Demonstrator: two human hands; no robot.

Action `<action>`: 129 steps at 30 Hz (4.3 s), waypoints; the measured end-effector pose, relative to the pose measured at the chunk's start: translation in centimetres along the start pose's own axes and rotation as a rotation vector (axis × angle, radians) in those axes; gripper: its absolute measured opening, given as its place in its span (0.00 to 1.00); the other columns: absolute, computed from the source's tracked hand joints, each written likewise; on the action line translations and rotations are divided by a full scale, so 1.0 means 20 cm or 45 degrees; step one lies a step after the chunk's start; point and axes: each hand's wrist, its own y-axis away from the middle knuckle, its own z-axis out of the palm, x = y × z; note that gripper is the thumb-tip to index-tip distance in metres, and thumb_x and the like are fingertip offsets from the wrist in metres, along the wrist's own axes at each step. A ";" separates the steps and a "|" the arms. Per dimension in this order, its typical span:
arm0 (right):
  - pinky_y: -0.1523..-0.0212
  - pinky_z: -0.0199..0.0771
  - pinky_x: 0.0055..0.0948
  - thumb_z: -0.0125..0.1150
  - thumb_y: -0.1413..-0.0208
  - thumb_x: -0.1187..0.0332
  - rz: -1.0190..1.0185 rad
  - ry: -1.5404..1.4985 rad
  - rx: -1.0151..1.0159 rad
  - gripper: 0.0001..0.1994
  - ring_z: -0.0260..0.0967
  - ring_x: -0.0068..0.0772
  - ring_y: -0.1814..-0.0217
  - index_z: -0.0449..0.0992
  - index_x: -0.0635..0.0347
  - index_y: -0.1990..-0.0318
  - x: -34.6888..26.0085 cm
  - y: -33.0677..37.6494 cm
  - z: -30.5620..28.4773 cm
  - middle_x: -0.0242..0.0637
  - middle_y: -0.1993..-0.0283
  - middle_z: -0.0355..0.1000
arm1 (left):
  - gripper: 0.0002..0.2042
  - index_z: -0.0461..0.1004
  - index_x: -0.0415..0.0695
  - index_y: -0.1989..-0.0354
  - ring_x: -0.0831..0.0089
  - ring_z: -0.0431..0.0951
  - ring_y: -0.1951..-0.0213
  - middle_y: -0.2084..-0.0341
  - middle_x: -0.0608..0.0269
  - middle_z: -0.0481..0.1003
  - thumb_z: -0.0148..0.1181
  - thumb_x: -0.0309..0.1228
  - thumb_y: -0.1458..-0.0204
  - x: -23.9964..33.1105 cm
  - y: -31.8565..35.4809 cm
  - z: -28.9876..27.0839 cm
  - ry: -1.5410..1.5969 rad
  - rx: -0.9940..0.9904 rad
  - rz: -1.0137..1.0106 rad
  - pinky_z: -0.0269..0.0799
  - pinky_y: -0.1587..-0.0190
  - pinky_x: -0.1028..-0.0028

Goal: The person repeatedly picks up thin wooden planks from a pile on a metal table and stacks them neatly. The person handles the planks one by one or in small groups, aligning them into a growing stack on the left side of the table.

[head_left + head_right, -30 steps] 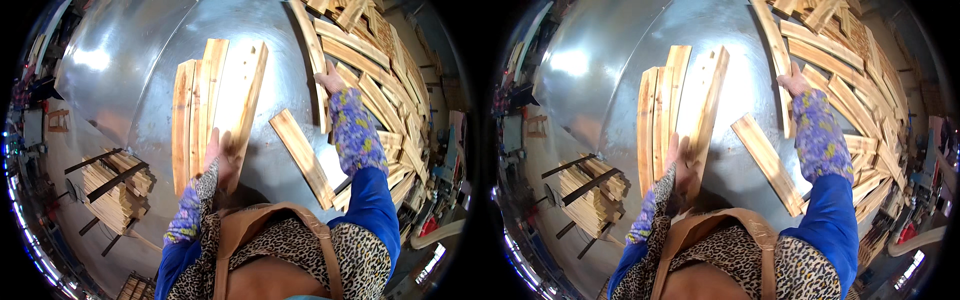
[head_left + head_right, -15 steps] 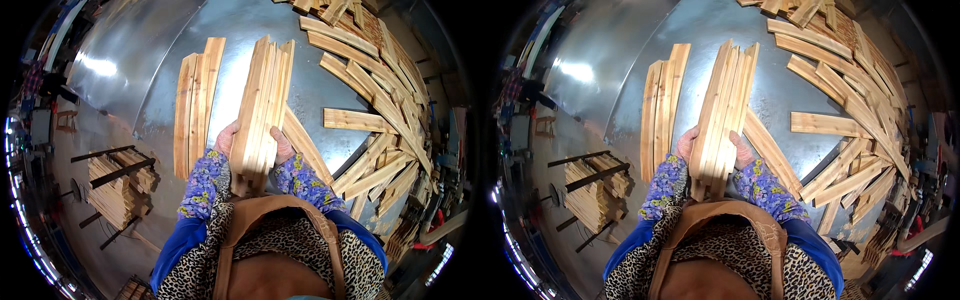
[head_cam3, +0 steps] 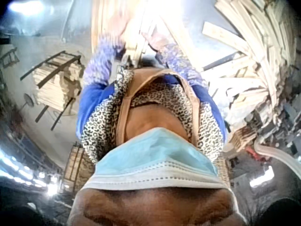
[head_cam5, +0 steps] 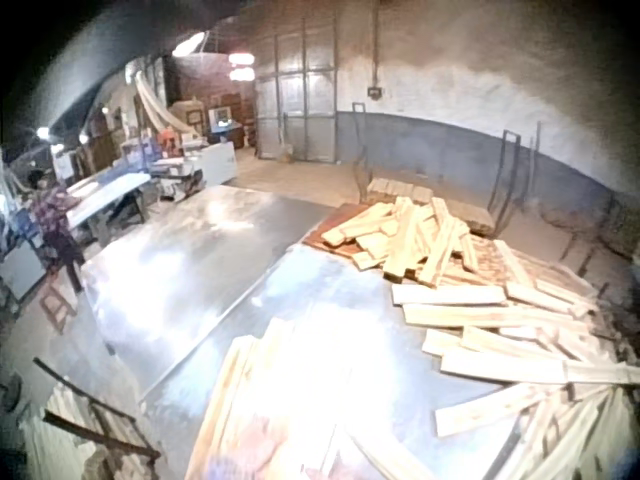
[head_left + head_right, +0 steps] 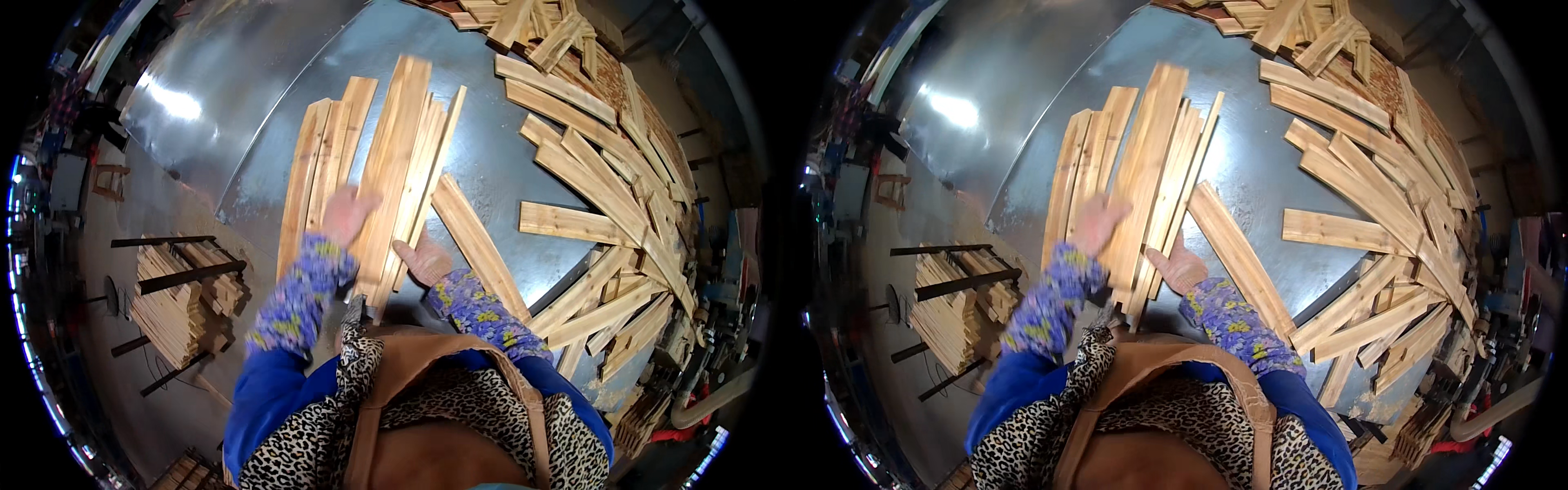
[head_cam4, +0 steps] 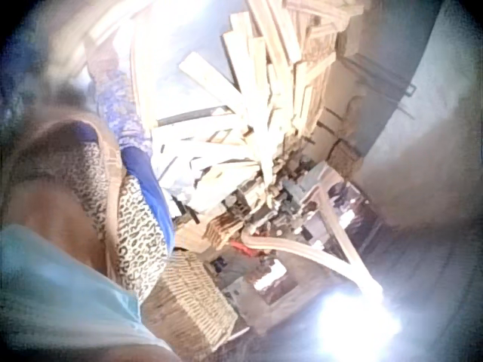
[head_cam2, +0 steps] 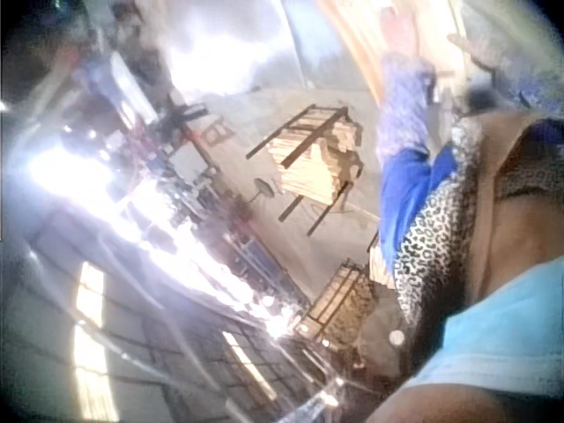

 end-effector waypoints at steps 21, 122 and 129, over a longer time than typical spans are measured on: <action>0.29 0.73 0.57 0.73 0.42 0.46 0.214 0.713 0.624 0.44 0.71 0.69 0.31 0.66 0.60 0.23 0.59 0.44 -0.52 0.58 0.34 0.75 | 0.54 0.55 0.46 0.15 0.36 0.63 0.24 0.19 0.33 0.50 0.77 0.44 0.52 0.02 0.03 0.41 -0.879 -0.066 0.032 0.65 0.22 0.52; 0.36 0.84 0.43 0.65 0.42 0.60 -0.004 -1.604 0.297 0.35 0.82 0.44 0.40 0.73 0.70 0.29 0.53 0.11 -0.35 0.47 0.37 0.80 | 0.47 0.50 0.35 0.16 0.37 0.63 0.22 0.23 0.31 0.61 0.67 0.38 0.41 -0.33 0.46 0.84 -0.218 -0.018 0.022 0.65 0.22 0.52; 0.37 0.85 0.43 0.74 0.44 0.57 0.100 -1.380 0.393 0.38 0.82 0.43 0.40 0.74 0.66 0.28 0.64 0.17 -0.44 0.43 0.39 0.82 | 0.42 0.59 0.31 0.21 0.47 0.77 0.32 0.31 0.32 0.72 0.72 0.38 0.39 -0.36 0.25 0.80 -0.030 -0.468 -0.355 0.74 0.31 0.55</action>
